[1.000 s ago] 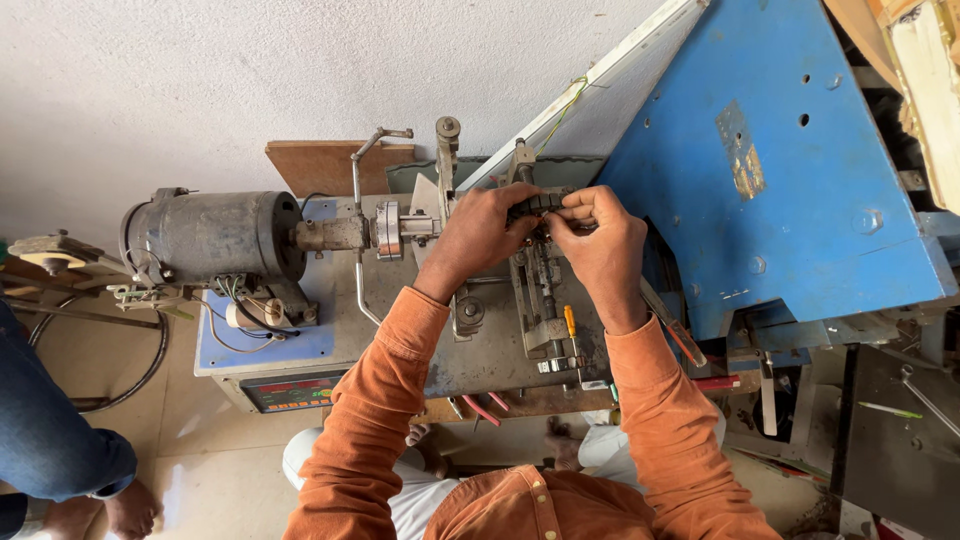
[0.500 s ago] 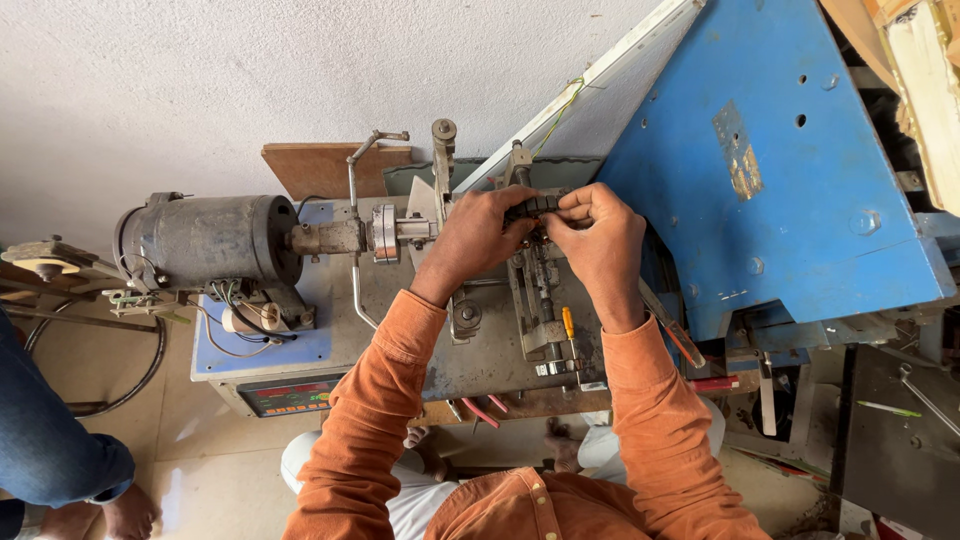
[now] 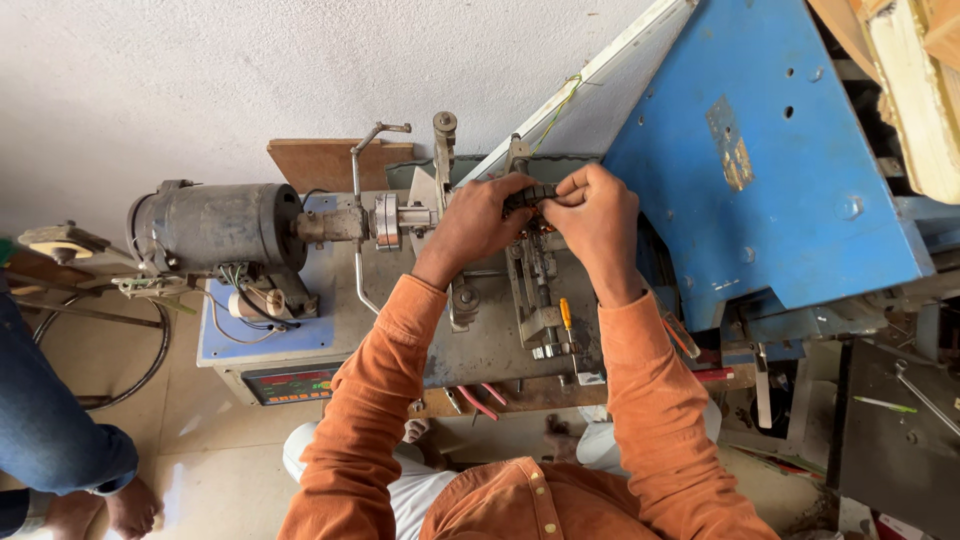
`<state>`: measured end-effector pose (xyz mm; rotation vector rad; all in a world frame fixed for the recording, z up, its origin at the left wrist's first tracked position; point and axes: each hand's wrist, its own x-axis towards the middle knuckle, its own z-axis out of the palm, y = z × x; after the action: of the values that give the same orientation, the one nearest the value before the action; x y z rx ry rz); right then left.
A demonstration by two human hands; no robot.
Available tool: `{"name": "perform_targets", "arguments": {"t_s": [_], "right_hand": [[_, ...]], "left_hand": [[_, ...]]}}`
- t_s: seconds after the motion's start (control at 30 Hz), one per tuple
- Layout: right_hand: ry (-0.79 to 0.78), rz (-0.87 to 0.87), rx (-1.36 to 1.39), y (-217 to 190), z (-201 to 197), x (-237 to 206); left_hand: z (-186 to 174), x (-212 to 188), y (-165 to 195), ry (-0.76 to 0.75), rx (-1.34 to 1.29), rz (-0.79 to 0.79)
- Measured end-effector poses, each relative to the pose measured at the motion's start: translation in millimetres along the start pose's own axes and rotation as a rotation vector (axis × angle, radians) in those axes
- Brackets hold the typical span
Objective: The person sits at a bench-mounted motor winding machine holding a copper-wound armature. They use a small yellow-handled tool to work between the armature slots, turn the armature to reach different sides, and occasionally reach into a parts bin below the bench.
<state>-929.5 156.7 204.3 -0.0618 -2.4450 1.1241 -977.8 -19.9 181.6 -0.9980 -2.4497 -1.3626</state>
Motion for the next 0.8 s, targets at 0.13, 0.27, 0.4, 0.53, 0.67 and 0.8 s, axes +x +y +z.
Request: {"name": "perform_targets", "arguments": {"t_s": [0.13,0.27,0.4,0.53,0.67,0.8], "right_hand": [[-0.106,0.030,-0.068,-4.8,-11.7,6.2],[-0.111,-0.230,0.000,7.0,-35.2,-19.9],[-0.054,-0.004,-0.074,49.0,-53.8,-94.4],[-0.278,0.218,-0.257,108.4,-37.1,-147.8],[-0.325,0.217,-0.319,153.8,-5.9,-174.3],[-0.327,0.249,-0.363,170.2,15.3,-181.1]], "left_hand": [[3.1,-1.6,0.3,0.010,0.012,0.033],[7.9,-4.8,-0.3,-0.006,0.038,-0.013],[14.0,0.6,-1.7,0.036,0.090,0.015],[19.5,7.3,0.5,-0.013,0.214,-0.079],[15.3,8.1,3.7,0.002,0.168,-0.050],[8.4,-0.1,6.2,0.010,0.049,0.045]]}}
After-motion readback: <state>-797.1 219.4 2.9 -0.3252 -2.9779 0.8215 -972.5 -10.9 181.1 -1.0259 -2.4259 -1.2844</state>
